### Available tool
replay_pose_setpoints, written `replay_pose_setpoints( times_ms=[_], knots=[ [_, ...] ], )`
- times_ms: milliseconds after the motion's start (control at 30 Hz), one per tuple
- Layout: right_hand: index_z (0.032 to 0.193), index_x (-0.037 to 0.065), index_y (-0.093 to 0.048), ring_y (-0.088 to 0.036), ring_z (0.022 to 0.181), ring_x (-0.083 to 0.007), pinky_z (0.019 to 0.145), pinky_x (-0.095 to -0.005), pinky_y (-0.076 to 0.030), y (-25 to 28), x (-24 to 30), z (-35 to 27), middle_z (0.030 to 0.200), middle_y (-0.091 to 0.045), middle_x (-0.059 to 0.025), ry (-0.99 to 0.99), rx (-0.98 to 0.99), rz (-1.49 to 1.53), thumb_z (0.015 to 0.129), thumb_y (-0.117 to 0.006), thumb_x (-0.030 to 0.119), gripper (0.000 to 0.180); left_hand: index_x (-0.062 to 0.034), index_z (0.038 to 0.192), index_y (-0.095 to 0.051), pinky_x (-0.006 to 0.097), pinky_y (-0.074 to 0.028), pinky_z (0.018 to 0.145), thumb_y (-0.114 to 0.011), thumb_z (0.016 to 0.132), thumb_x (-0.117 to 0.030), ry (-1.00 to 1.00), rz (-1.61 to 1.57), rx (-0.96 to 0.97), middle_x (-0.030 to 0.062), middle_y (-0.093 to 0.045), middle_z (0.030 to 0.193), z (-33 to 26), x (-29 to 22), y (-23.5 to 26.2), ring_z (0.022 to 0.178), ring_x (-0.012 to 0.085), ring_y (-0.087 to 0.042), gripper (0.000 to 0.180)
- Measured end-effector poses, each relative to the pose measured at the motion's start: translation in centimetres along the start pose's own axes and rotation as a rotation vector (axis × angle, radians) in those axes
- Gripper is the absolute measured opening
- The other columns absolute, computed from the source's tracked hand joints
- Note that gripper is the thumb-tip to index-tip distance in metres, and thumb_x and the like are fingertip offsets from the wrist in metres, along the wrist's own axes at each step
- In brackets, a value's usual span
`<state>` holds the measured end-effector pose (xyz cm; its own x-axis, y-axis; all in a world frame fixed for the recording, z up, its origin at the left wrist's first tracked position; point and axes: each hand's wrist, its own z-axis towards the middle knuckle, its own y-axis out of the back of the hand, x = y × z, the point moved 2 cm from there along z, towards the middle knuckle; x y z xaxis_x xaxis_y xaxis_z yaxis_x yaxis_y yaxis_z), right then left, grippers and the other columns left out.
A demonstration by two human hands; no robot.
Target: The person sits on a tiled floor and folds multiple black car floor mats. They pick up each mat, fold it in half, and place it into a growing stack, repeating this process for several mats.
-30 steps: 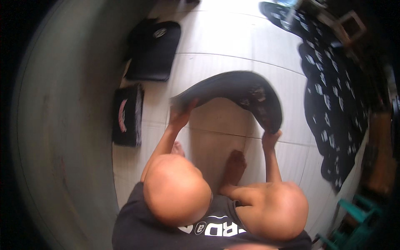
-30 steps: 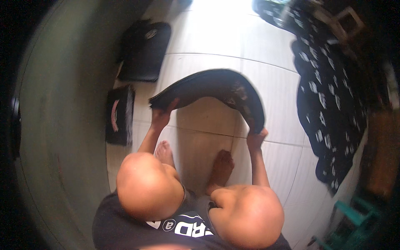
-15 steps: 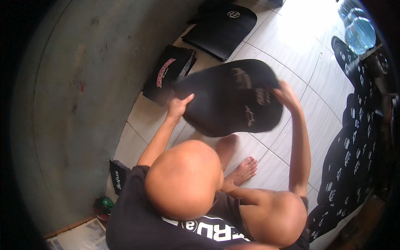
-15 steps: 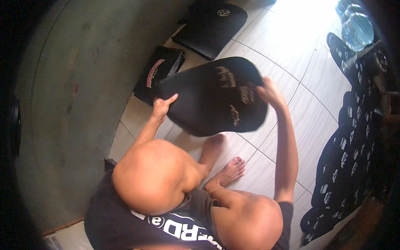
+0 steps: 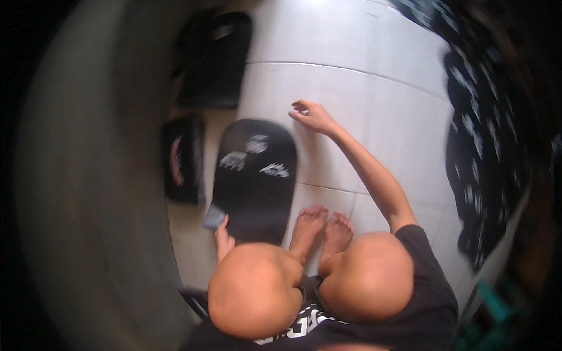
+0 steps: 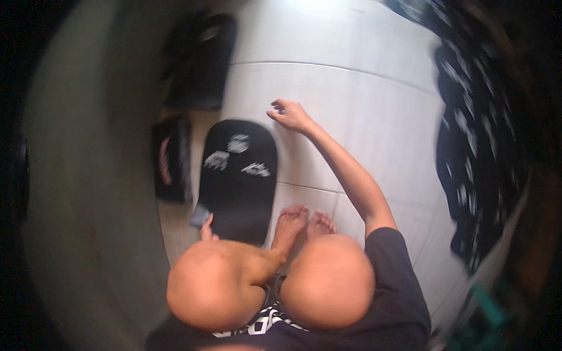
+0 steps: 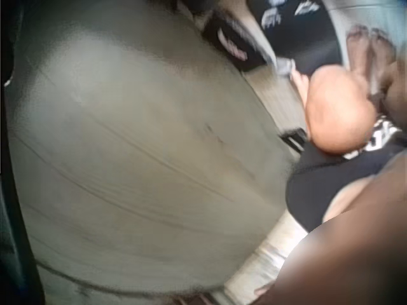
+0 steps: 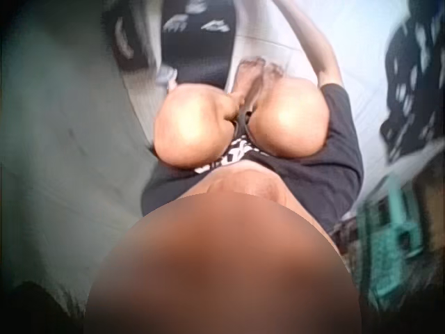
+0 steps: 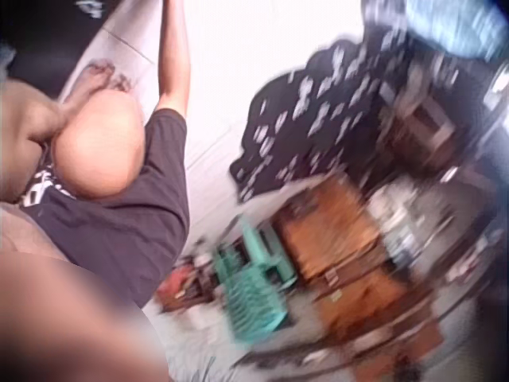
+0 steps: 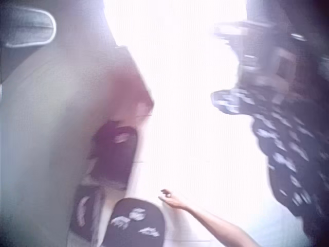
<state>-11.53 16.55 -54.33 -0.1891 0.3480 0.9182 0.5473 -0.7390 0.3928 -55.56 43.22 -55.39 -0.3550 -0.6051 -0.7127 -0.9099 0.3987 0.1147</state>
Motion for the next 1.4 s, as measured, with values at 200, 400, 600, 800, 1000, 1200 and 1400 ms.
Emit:
replay_pose_setpoints(
  times_ms=[200, 400, 600, 800, 1000, 1200, 1400],
  knots=[
    [0.114, 0.004, -0.067, -0.065, 0.107, -0.0288, 0.096, -0.0393, -0.050, 18.6, -8.1, -19.7, 0.110, -0.069, -0.0163, -0.191, -0.647, -0.400, 0.088, -0.068, 0.020, 0.031, 0.0031, 0.115, -0.063, 0.043, -0.049, 0.097, -0.071, 0.086, -0.016, -0.194, 0.417, 0.248, 0.0150, -0.066, 0.115, -5.6, -1.0, -10.2, 0.107, 0.0301, -0.062, 0.036],
    [0.131, 0.004, -0.055, -0.048, 0.129, -0.0301, 0.110, -0.0433, -0.037, 30.2, -13.7, -34.7, 0.135, -0.055, -0.0150, -0.422, -0.883, -0.861, 0.083, -0.073, 0.032, 0.059, 0.0032, 0.117, -0.061, 0.042, -0.047, 0.099, -0.065, 0.089, -0.019, -0.350, 0.768, 0.611, 0.0163, -0.065, 0.115, -13.0, 1.3, -21.1, 0.109, 0.0311, -0.061, 0.036],
    [0.147, 0.006, -0.042, -0.032, 0.145, -0.0279, 0.120, -0.0446, -0.024, 33.5, -16.2, -31.6, 0.154, -0.038, -0.0156, -0.310, -0.783, -0.955, 0.085, -0.071, 0.046, 0.080, 0.0033, 0.118, -0.059, 0.041, -0.045, 0.102, -0.059, 0.092, -0.023, -0.443, 0.986, 0.725, 0.0177, -0.064, 0.116, -17.4, 4.6, -26.5, 0.112, 0.0321, -0.059, 0.037],
    [0.137, 0.003, -0.054, -0.046, 0.137, -0.0283, 0.114, -0.0449, -0.036, 35.8, -20.3, -31.2, 0.144, -0.052, -0.0158, -0.382, -0.738, -0.976, 0.093, -0.062, 0.030, 0.052, 0.0035, 0.120, -0.056, 0.040, -0.042, 0.104, -0.053, 0.094, -0.026, -0.568, 1.130, 0.661, 0.0190, -0.063, 0.117, -20.7, 8.3, -30.6, 0.114, 0.0331, -0.058, 0.039],
    [0.102, 0.004, -0.064, -0.068, 0.102, -0.0382, 0.086, -0.0528, -0.054, 32.6, -11.7, -25.8, 0.107, -0.070, -0.0211, -0.686, -0.722, -0.562, 0.093, -0.056, 0.017, 0.017, 0.0038, 0.121, -0.053, 0.040, -0.041, 0.107, -0.049, 0.096, -0.030, -0.896, 1.123, 0.546, 0.0210, -0.060, 0.119, -23.9, 8.5, -35.5, 0.116, 0.0370, -0.056, 0.042],
    [0.124, 0.000, -0.060, -0.051, 0.124, -0.0454, 0.103, -0.0525, -0.041, 20.5, -4.8, -21.5, 0.126, -0.059, -0.0292, -0.444, -0.838, -0.120, 0.094, -0.056, 0.047, 0.056, 0.0067, 0.132, -0.048, 0.038, -0.043, 0.104, -0.066, 0.095, -0.028, -0.219, 0.909, 1.282, 0.0185, -0.056, 0.134, -21.2, 5.2, -44.7, 0.121, 0.0299, -0.055, 0.054],
    [0.139, 0.006, -0.054, -0.020, 0.146, -0.0474, 0.116, -0.0657, -0.012, 18.7, -9.6, -25.8, 0.155, -0.031, -0.0262, -0.406, -0.782, -0.627, 0.093, -0.058, 0.046, 0.061, 0.0014, 0.128, -0.054, 0.031, -0.050, 0.092, -0.073, 0.089, -0.011, -0.069, 0.601, 1.116, 0.0089, -0.064, 0.118, -18.4, 8.1, -47.8, 0.106, 0.0170, -0.062, 0.045]
  ],
)
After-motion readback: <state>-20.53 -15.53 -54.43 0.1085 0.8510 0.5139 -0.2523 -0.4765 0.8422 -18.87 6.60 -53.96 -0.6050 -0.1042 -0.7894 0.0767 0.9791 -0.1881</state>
